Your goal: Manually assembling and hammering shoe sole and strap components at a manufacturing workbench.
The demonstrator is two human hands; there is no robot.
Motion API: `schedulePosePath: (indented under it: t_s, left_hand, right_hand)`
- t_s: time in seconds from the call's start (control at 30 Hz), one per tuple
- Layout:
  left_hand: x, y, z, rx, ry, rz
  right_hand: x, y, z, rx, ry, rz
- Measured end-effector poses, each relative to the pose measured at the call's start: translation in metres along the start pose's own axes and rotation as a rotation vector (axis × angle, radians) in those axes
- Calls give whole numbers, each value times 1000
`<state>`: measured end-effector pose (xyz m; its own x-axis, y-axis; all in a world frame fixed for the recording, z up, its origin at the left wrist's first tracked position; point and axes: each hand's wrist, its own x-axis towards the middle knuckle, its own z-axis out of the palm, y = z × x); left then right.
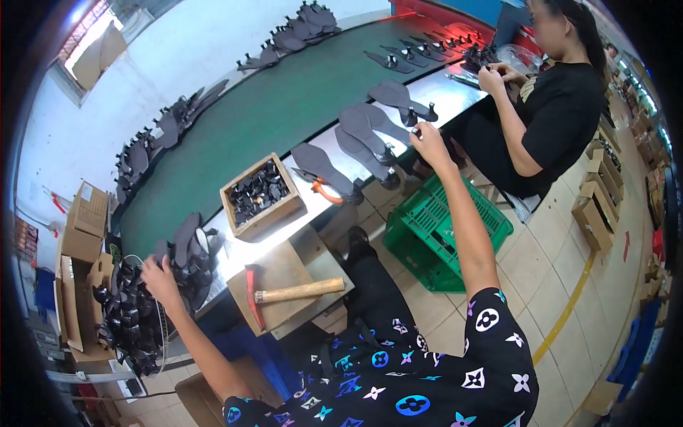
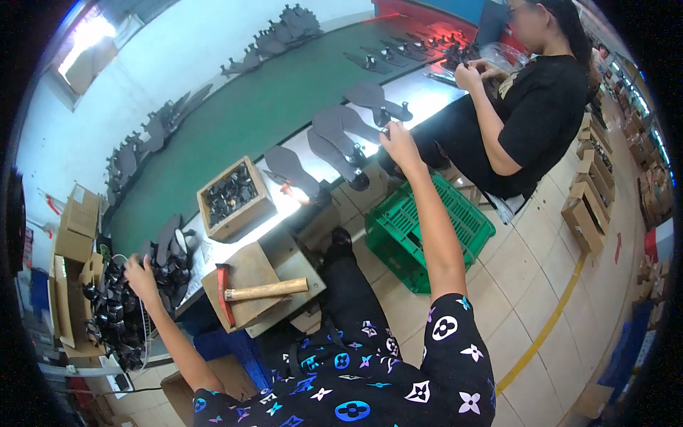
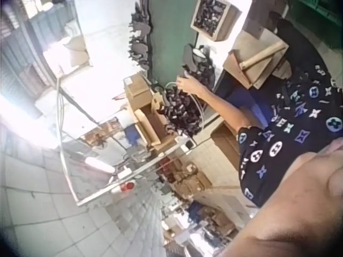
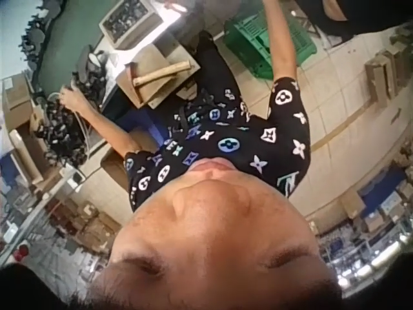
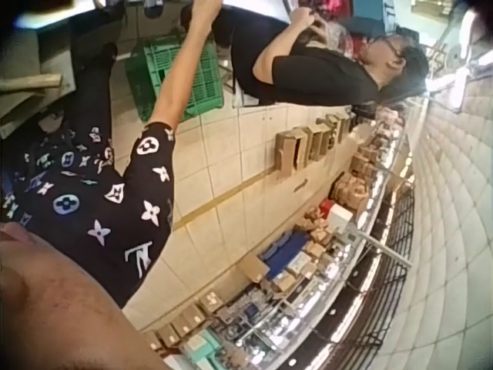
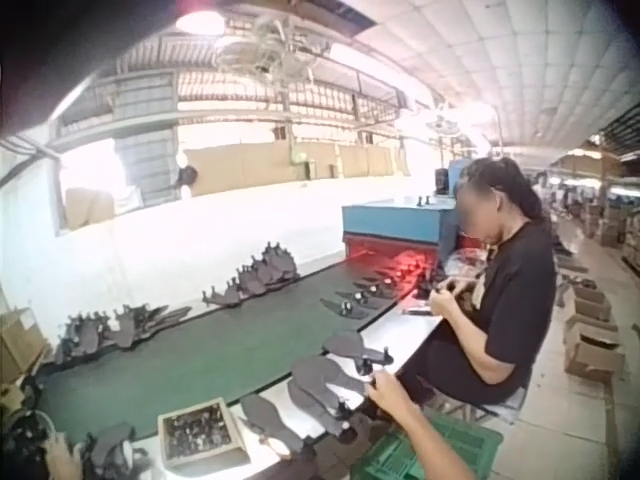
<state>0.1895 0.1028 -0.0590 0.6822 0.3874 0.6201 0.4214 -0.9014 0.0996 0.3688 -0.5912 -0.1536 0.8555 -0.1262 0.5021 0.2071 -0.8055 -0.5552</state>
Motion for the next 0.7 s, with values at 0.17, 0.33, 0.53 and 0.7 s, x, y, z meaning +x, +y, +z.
schedulePosePath:
  t_s: [0.17,0.33,0.53,0.7]
  left_hand:
    - [0,-48,11,-273,-131,122]
    - [-6,-42,-29,-23,-270,74]
    - [-51,109,-133,-770,-167,469]
    - [-110,107,-178,-876,-77,310]
  right_hand:
    - [18,-77,5,553,178,226]
    - [-36,-232,-40,1553,-272,329]
    - [-129,-374,-45,1815,-1002,330]
    - [-186,-389,-14,1004,-710,-430]
